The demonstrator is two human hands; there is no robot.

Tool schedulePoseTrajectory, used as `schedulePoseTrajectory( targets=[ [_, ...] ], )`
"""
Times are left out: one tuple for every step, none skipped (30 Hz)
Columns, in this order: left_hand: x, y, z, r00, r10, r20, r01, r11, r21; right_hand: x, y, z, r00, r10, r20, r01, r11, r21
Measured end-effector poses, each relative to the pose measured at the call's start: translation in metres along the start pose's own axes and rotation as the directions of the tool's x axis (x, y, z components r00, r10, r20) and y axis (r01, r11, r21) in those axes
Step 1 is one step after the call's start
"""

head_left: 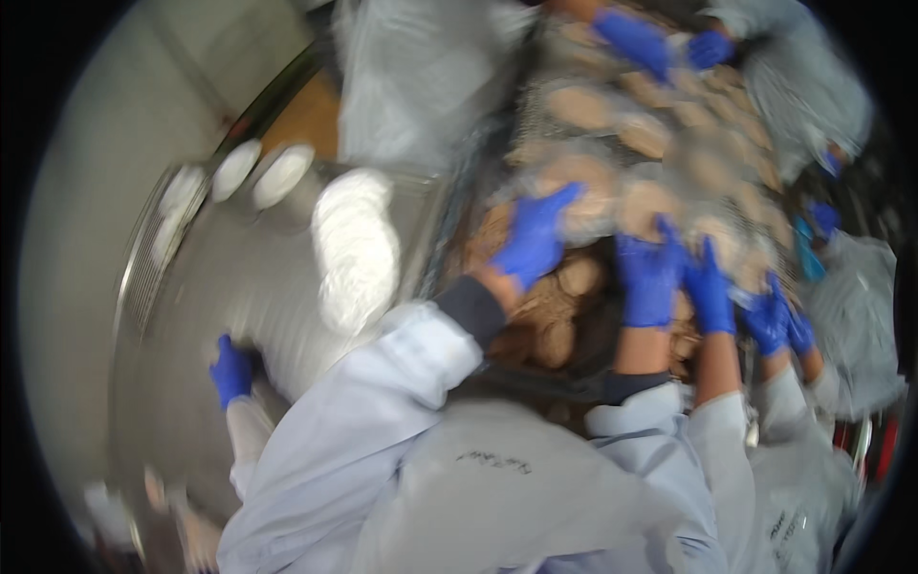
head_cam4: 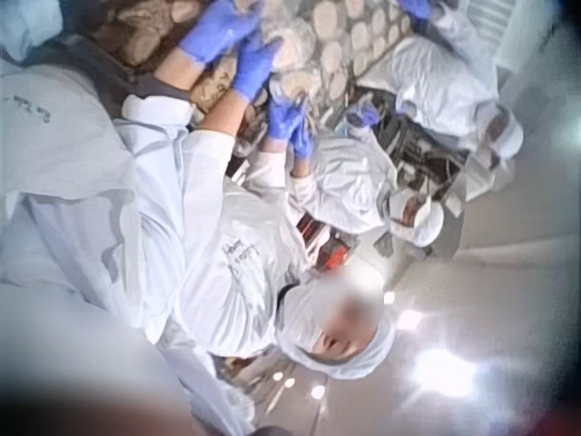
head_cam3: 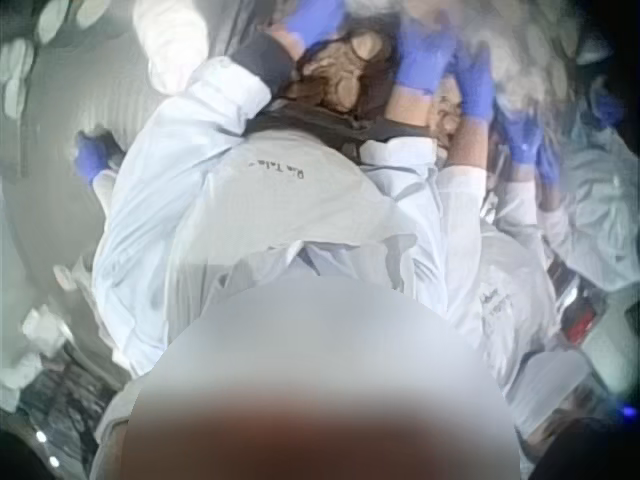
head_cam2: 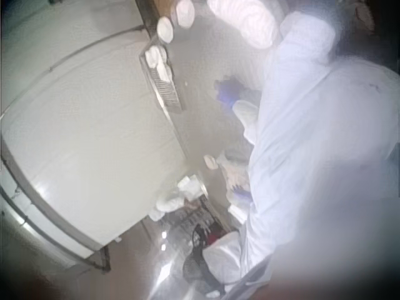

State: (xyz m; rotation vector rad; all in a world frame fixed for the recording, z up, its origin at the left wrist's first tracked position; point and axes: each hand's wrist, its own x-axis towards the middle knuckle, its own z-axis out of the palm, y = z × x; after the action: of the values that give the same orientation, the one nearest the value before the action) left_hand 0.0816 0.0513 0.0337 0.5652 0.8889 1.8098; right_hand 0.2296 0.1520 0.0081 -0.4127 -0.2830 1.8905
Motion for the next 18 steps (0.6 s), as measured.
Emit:
schedulePoseTrajectory(
  targets=[
    [-0.006,-0.009,-0.006,0.999,0.042,0.027,-0.039,0.995,-0.09,-0.002,0.001,-0.01,1.0,-0.006,-0.007,0.006,1.0,-0.024],
    [-0.013,-0.017,-0.019,0.994,0.102,0.027,-0.096,0.98,-0.173,-0.003,0.013,-0.016,1.0,0.02,0.002,-0.02,0.999,-0.031],
    [-0.03,-0.01,-0.025,0.992,0.104,-0.073,-0.106,0.994,-0.029,-0.007,0.014,-0.022,1.0,0.011,-0.001,-0.011,0.999,-0.045],
    [-0.046,0.003,-0.036,0.995,0.05,-0.089,-0.06,0.992,-0.11,-0.007,0.014,-0.028,1.0,-0.014,0.001,0.014,0.999,-0.052],
    [-0.067,0.021,-0.056,0.996,-0.01,-0.09,-0.008,0.981,-0.195,-0.015,0.019,-0.039,1.0,0.002,-0.012,-0.003,0.999,-0.055],
    [-0.085,0.044,-0.079,0.973,-0.165,-0.164,0.131,0.971,-0.198,-0.022,0.03,-0.039,0.994,0.1,-0.053,-0.103,0.994,-0.045],
    [-0.109,0.057,-0.115,0.979,-0.006,-0.202,0.021,0.997,0.071,-0.034,0.041,-0.028,0.966,0.249,-0.066,-0.251,0.968,-0.021],
    [-0.134,0.07,-0.152,0.959,0.169,-0.226,-0.075,0.925,0.371,-0.038,0.044,-0.02,0.948,0.315,-0.042,-0.315,0.949,-0.005],
    [-0.159,0.084,-0.191,0.908,0.337,-0.248,-0.117,0.775,0.621,-0.061,0.046,0.018,0.955,0.289,-0.066,-0.289,0.957,0.002],
    [-0.182,0.105,-0.225,0.821,0.455,-0.345,-0.064,0.674,0.736,-0.076,0.045,0.032,0.93,0.35,0.11,-0.361,0.926,0.109],
    [-0.206,0.126,-0.259,0.717,0.587,-0.375,-0.017,0.553,0.833,-0.089,0.049,0.053,0.956,0.267,0.118,-0.275,0.96,0.057],
    [-0.228,0.142,-0.286,0.577,0.739,-0.348,0.065,0.383,0.921,-0.08,0.043,0.081,0.967,0.209,0.143,-0.211,0.977,-0.001],
    [-0.256,0.154,-0.317,0.453,0.853,-0.26,0.221,0.176,0.959,-0.085,0.04,0.092,0.961,0.195,0.195,-0.204,0.979,0.026],
    [-0.27,0.16,-0.35,0.374,0.914,-0.159,0.371,0.01,0.928,-0.087,0.034,0.096,0.952,0.179,0.249,-0.198,0.979,0.053],
    [-0.281,0.168,-0.381,0.339,0.936,-0.096,0.494,-0.09,0.865,-0.089,0.031,0.094,0.952,0.121,0.282,-0.129,0.992,0.009],
    [-0.297,0.16,-0.41,0.341,0.919,-0.197,0.594,-0.048,0.803,-0.084,0.041,0.093,0.938,0.104,0.33,-0.093,0.994,-0.05],
    [-0.303,0.163,-0.43,0.338,0.897,-0.285,0.684,-0.026,0.729,-0.081,0.047,0.087,0.925,0.081,0.371,-0.048,0.994,-0.097],
    [-0.303,0.168,-0.451,0.32,0.873,-0.367,0.768,-0.012,0.641,-0.07,0.056,0.064,0.946,0.174,0.274,-0.148,0.982,-0.113]
  ],
)
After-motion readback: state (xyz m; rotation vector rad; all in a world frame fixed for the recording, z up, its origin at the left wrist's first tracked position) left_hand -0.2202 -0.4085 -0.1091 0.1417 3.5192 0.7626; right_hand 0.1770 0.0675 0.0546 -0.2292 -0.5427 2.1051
